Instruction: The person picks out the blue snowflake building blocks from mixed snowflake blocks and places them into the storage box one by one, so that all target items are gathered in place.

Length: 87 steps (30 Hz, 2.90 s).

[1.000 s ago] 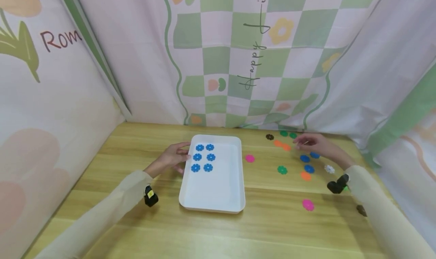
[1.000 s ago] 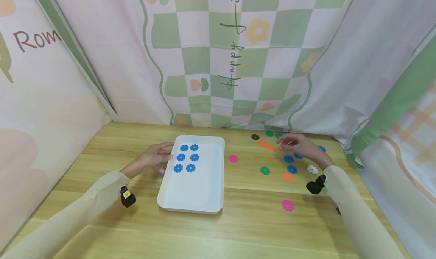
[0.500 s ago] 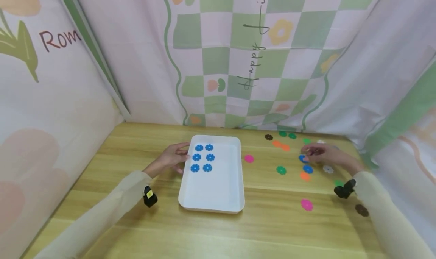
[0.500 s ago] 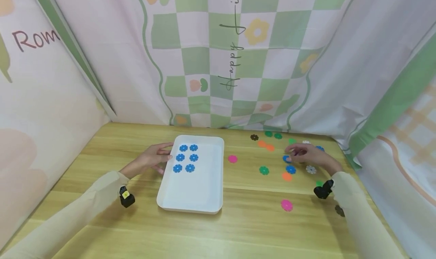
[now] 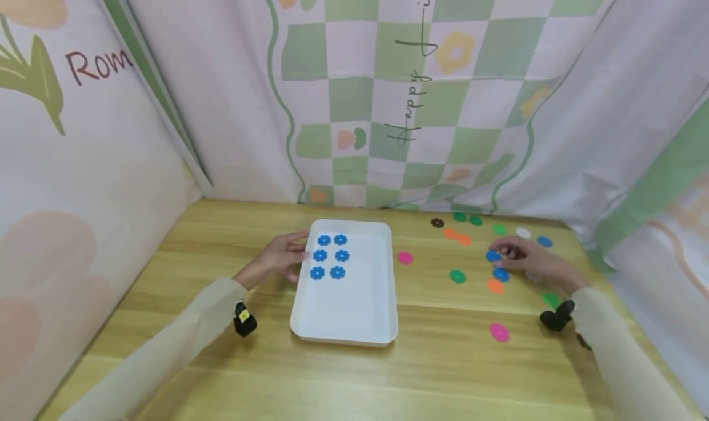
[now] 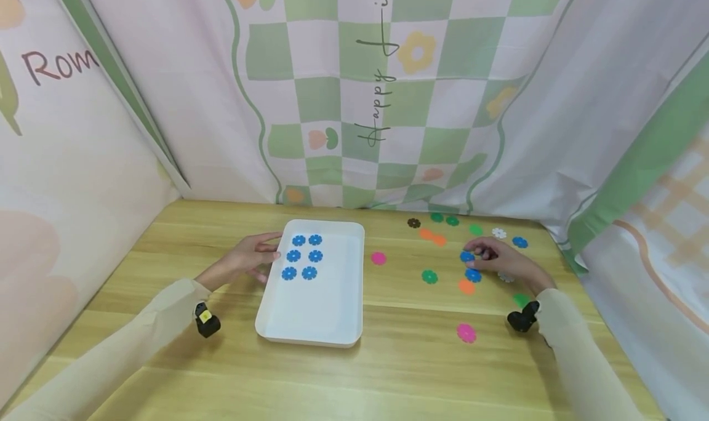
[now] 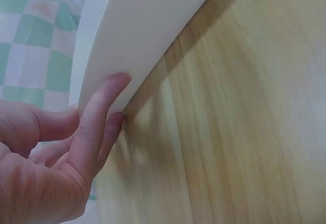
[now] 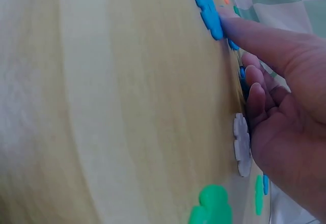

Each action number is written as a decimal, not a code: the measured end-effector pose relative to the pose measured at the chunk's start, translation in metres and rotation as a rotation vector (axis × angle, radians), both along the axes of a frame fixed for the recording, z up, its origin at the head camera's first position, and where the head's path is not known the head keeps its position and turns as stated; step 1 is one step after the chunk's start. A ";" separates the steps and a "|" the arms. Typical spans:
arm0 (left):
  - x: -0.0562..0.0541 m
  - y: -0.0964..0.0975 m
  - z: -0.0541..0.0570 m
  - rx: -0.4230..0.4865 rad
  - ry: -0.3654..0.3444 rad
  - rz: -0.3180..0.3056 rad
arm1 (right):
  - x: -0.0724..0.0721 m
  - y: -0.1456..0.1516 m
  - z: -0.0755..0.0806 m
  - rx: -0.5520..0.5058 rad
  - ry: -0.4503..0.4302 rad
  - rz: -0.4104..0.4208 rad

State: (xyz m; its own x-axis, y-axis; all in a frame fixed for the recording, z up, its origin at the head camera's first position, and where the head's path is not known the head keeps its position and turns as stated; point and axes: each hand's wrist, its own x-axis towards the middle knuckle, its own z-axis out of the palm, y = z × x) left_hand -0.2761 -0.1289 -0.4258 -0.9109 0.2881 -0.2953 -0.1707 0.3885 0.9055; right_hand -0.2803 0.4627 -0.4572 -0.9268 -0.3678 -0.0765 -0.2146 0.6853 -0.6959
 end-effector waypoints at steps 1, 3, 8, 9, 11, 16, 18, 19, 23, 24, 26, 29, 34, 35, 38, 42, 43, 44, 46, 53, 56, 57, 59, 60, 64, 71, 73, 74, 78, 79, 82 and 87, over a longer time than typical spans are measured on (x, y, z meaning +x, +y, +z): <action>0.000 0.000 0.000 0.000 0.000 0.002 | 0.000 -0.001 0.000 0.000 0.001 0.000; 0.000 -0.001 0.001 -0.006 0.004 0.002 | 0.000 -0.001 -0.001 0.011 0.007 -0.002; 0.002 0.001 0.003 -0.017 0.001 0.005 | 0.000 -0.002 0.001 0.052 0.033 0.006; 0.003 0.001 0.004 -0.015 0.001 0.004 | 0.000 -0.003 0.002 0.060 0.042 0.010; 0.004 0.001 0.004 -0.013 0.000 0.008 | 0.001 -0.007 0.006 0.073 0.054 0.024; 0.004 0.001 0.004 -0.011 0.009 0.012 | 0.004 -0.016 0.017 0.096 0.077 0.050; 0.004 0.001 0.004 -0.007 0.013 0.007 | 0.004 -0.018 0.019 0.111 0.099 0.052; 0.004 0.001 0.004 -0.008 0.015 0.005 | 0.005 -0.019 0.020 0.116 0.108 0.048; 0.004 0.002 0.003 -0.013 0.011 0.005 | 0.005 -0.021 0.020 0.128 0.143 0.033; 0.004 0.002 0.003 -0.014 0.008 0.007 | 0.004 -0.022 0.020 0.132 0.155 0.026; 0.003 0.003 0.003 -0.015 0.007 0.003 | 0.004 -0.025 0.021 0.151 0.199 0.017; 0.003 0.003 0.003 -0.018 0.004 0.006 | 0.002 -0.032 0.024 0.183 0.255 0.002; 0.004 0.002 0.003 -0.031 0.008 0.016 | 0.001 -0.046 0.034 0.175 0.253 -0.036; 0.004 0.002 0.003 -0.034 0.009 0.018 | 0.001 -0.048 0.037 0.167 0.245 -0.046; 0.004 0.002 0.003 -0.034 0.010 0.020 | 0.003 -0.057 0.045 0.139 0.231 -0.067; 0.004 0.001 0.002 -0.031 0.013 0.014 | 0.005 -0.069 0.055 0.073 0.193 -0.068; 0.004 0.001 0.002 -0.034 0.018 0.012 | 0.005 -0.073 0.058 0.057 0.182 -0.064; 0.004 0.001 0.002 -0.033 0.020 0.010 | 0.005 -0.077 0.060 0.041 0.174 -0.060; 0.004 0.001 0.002 -0.031 0.024 0.011 | 0.003 -0.085 0.063 0.020 0.152 -0.044; 0.004 0.002 0.002 -0.037 0.026 0.014 | -0.003 -0.119 0.074 -0.077 0.049 -0.014; 0.004 0.002 0.001 -0.035 0.027 0.013 | -0.008 -0.135 0.077 -0.161 -0.002 0.004; 0.003 0.002 0.001 -0.032 0.025 0.013 | -0.009 -0.141 0.079 -0.186 -0.021 0.006; 0.003 0.002 0.002 -0.032 0.027 0.011 | -0.011 -0.154 0.081 -0.242 -0.062 0.003; 0.003 0.002 0.001 -0.034 0.026 0.011 | -0.012 -0.161 0.082 -0.261 -0.079 0.003; 0.003 0.003 0.002 -0.054 0.029 0.014 | -0.015 -0.186 0.086 -0.315 -0.136 0.015; 0.003 0.002 0.001 -0.068 0.027 0.019 | -0.021 -0.228 0.083 -0.252 -0.150 0.083; 0.003 0.002 0.001 -0.066 0.023 0.016 | -0.021 -0.239 0.080 -0.242 -0.163 0.095; 0.003 0.002 0.000 -0.064 0.021 0.016 | -0.021 -0.244 0.079 -0.243 -0.174 0.103; 0.003 0.003 0.001 -0.071 0.020 0.019 | -0.018 -0.267 0.077 -0.244 -0.223 0.127; 0.003 0.003 0.001 -0.073 0.021 0.021 | -0.018 -0.272 0.077 -0.244 -0.238 0.136; 0.003 0.002 0.001 -0.070 0.023 0.023 | -0.015 -0.289 0.076 -0.232 -0.276 0.160; 0.003 0.002 0.001 -0.047 0.036 0.008 | -0.010 -0.316 0.074 -0.224 -0.352 0.189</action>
State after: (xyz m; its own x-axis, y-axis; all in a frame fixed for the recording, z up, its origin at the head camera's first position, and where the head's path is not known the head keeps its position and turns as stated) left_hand -0.2728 -0.1265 -0.4246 -0.9233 0.2675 -0.2758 -0.1420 0.4296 0.8918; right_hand -0.2906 0.1467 -0.3836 -0.7734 -0.5717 -0.2739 -0.0454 0.4810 -0.8756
